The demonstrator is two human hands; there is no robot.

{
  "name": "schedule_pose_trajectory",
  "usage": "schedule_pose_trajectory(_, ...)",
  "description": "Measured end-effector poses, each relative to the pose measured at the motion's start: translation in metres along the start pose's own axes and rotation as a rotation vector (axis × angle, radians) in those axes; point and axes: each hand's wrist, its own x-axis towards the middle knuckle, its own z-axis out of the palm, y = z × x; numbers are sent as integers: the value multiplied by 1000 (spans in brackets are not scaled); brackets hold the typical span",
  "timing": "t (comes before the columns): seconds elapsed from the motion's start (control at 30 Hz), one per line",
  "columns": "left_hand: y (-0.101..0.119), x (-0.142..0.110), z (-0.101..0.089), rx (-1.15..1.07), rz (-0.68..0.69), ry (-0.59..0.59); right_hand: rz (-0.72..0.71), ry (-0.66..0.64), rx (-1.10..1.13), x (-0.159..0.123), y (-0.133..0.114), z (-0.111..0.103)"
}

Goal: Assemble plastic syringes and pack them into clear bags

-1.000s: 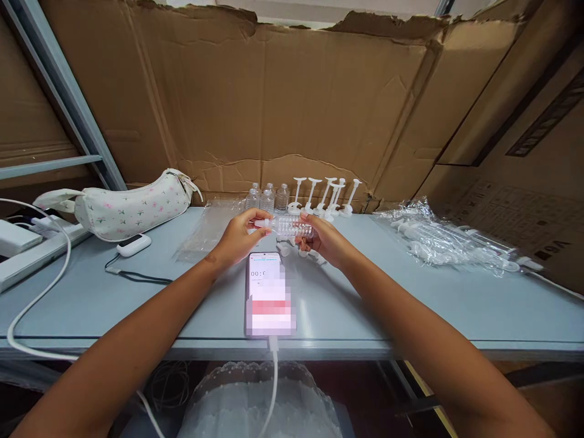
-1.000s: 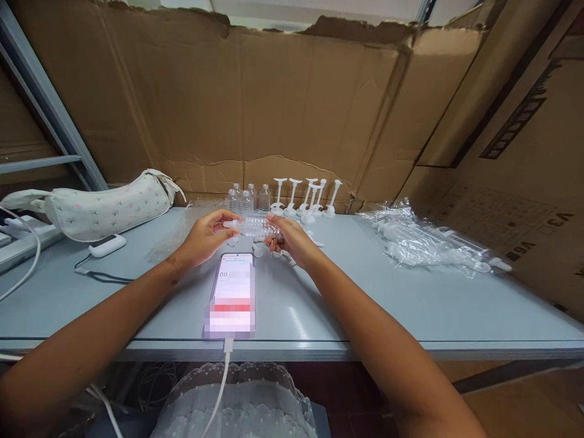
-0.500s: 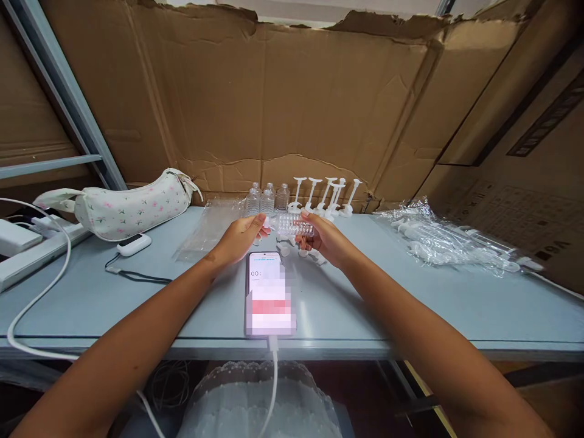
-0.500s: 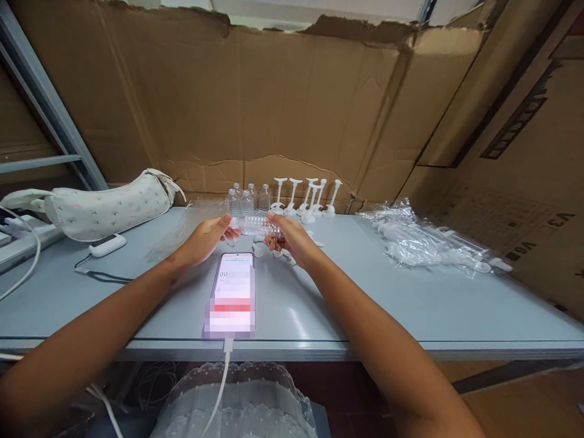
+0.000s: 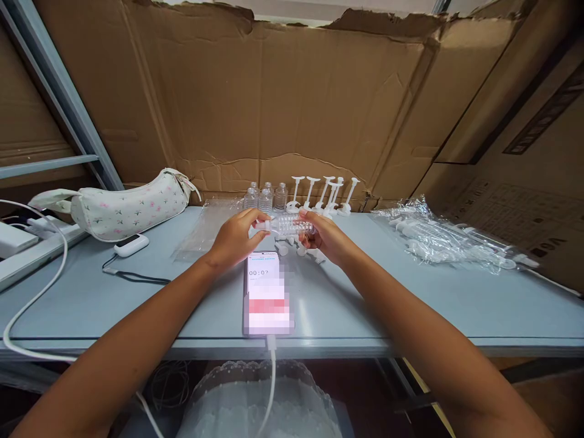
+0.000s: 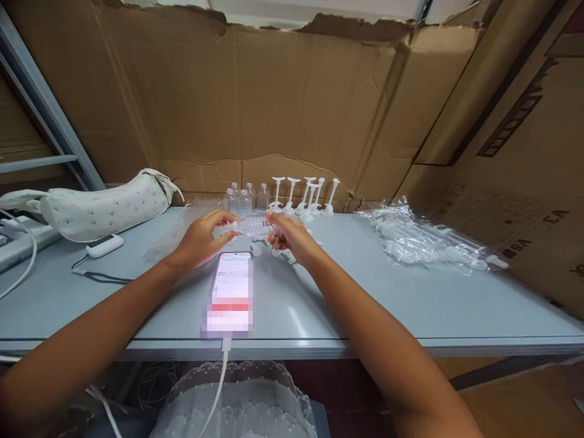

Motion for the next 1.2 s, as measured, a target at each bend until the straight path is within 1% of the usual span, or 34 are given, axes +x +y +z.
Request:
schedule_pose_trajectory(0.1,1,-2,-1,127,81,86,-27,-1,6,-1,-1,2)
schedule_pose_trajectory(0.17,2,-2,-3,142,87,99,-86,-7,8,-2,-2,4)
schedule_pose_trajectory(0.23,2,-1,-5,136,57,65,-142,4,7,-2,-1,5)
schedule_pose_trajectory(0.37,1,1,-6,152,-6,-55,-241,37,-27,-2,1,5)
schedule_pose_trajectory(0.43,1,1,-6,160,-11,-72,-278,43,-52,-2,1,4)
schedule_pose_trajectory(0.57,2,2,-6,153,18,-18,-304,38,-71,-3,-1,4)
schedule_pose_trajectory(0.73,4,-1,-4,190,97,82,-262,40,-55,-2,1,7)
schedule_pose_trajectory(0.8,6,-2,-4,202,95,101,-257,56,-53,-2,1,8)
schedule_pose_trajectory(0.87,6,-2,-4,202,64,75,-264,62,-64,-2,1,9)
schedule_pose_trajectory(0.97,7,-2,-4,216,33,-29,-298,65,-105,-2,0,9)
schedule_pose_trajectory(1.2,1,0,-3,263,54,-261,-397,88,-286,1,9,6)
